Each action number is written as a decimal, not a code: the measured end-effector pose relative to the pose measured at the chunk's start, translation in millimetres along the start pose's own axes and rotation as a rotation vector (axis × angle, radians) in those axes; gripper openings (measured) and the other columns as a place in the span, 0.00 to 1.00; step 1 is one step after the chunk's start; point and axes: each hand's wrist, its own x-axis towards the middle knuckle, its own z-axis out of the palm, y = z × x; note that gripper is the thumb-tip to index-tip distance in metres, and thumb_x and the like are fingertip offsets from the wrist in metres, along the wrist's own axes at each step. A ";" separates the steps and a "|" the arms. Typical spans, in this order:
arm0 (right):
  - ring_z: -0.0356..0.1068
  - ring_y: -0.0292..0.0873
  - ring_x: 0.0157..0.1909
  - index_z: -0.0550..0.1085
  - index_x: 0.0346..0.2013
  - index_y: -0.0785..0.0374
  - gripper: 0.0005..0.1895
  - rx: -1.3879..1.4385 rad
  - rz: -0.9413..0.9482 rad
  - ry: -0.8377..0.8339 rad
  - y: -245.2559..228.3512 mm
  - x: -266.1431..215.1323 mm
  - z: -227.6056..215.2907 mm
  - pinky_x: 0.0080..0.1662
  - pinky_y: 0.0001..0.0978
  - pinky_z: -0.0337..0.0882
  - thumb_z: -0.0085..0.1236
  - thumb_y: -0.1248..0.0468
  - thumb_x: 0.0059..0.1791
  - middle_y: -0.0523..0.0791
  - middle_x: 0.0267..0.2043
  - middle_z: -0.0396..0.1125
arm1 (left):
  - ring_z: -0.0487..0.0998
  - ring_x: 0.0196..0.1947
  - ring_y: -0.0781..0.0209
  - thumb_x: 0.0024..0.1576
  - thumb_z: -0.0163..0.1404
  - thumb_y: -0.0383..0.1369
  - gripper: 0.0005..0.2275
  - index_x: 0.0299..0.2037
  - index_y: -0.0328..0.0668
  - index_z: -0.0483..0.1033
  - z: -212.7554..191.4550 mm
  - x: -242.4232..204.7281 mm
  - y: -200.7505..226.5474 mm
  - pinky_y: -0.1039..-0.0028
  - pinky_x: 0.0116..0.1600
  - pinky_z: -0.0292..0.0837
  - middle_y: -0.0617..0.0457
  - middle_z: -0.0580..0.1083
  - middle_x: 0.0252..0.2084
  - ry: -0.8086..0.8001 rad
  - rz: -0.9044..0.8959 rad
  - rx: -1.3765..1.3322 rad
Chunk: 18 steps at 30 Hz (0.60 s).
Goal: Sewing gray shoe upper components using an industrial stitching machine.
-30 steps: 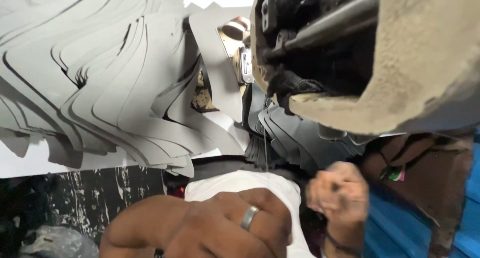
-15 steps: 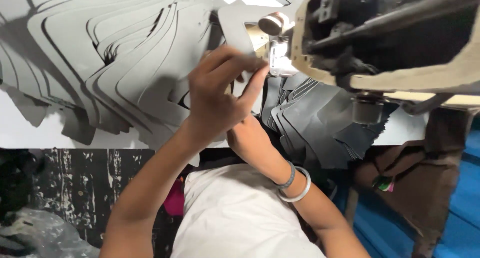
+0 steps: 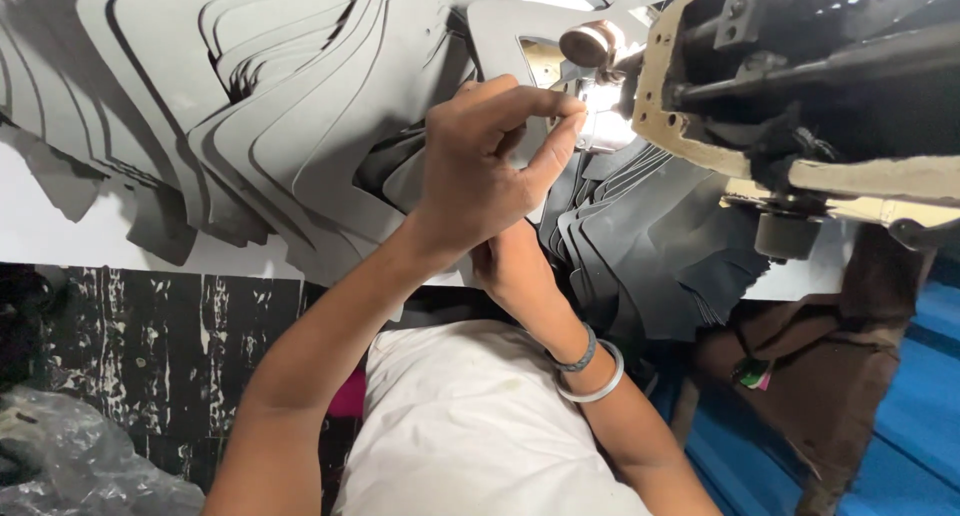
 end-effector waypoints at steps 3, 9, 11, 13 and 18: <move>0.72 0.60 0.48 0.69 0.54 0.70 0.22 0.031 0.074 -0.043 -4.1 1.5 -1.9 0.49 0.44 0.71 0.51 0.80 0.45 0.56 0.46 0.70 | 0.62 0.21 0.72 0.58 0.64 0.24 0.07 0.42 0.44 0.82 0.6 -0.9 -4.8 0.77 0.28 0.53 0.60 0.70 0.25 -0.022 -0.022 -0.030; 0.70 0.62 0.49 0.68 0.53 0.70 0.23 -0.055 -0.057 -0.004 5.6 -2.6 3.6 0.49 0.46 0.70 0.53 0.81 0.44 0.57 0.47 0.69 | 0.64 0.21 0.71 0.57 0.65 0.23 0.07 0.43 0.41 0.83 1.5 -2.0 -9.2 0.77 0.28 0.55 0.58 0.71 0.27 -0.036 -0.053 -0.058; 0.70 0.61 0.45 0.68 0.52 0.70 0.23 -0.054 0.005 -0.007 10.4 -5.6 5.5 0.46 0.44 0.70 0.53 0.81 0.43 0.56 0.44 0.69 | 0.72 0.27 0.72 0.59 0.64 0.23 0.07 0.45 0.41 0.81 1.6 -3.1 -10.7 0.80 0.32 0.66 0.57 0.74 0.33 -0.033 -0.017 -0.095; 0.70 0.59 0.41 0.69 0.50 0.70 0.22 -0.052 0.067 -0.009 11.1 -6.8 5.8 0.42 0.43 0.70 0.53 0.81 0.41 0.55 0.41 0.68 | 0.81 0.32 0.72 0.62 0.63 0.23 0.07 0.47 0.41 0.80 1.8 -3.0 -10.7 0.82 0.37 0.76 0.56 0.77 0.39 -0.030 0.021 -0.135; 0.69 0.55 0.36 0.68 0.51 0.69 0.25 0.042 0.240 -0.065 -2.6 -2.8 1.5 0.39 0.41 0.70 0.49 0.82 0.39 0.53 0.36 0.67 | 0.83 0.39 0.66 0.61 0.62 0.22 0.07 0.45 0.39 0.79 0.9 -0.8 -10.7 0.81 0.40 0.79 0.54 0.78 0.41 -0.032 0.034 -0.107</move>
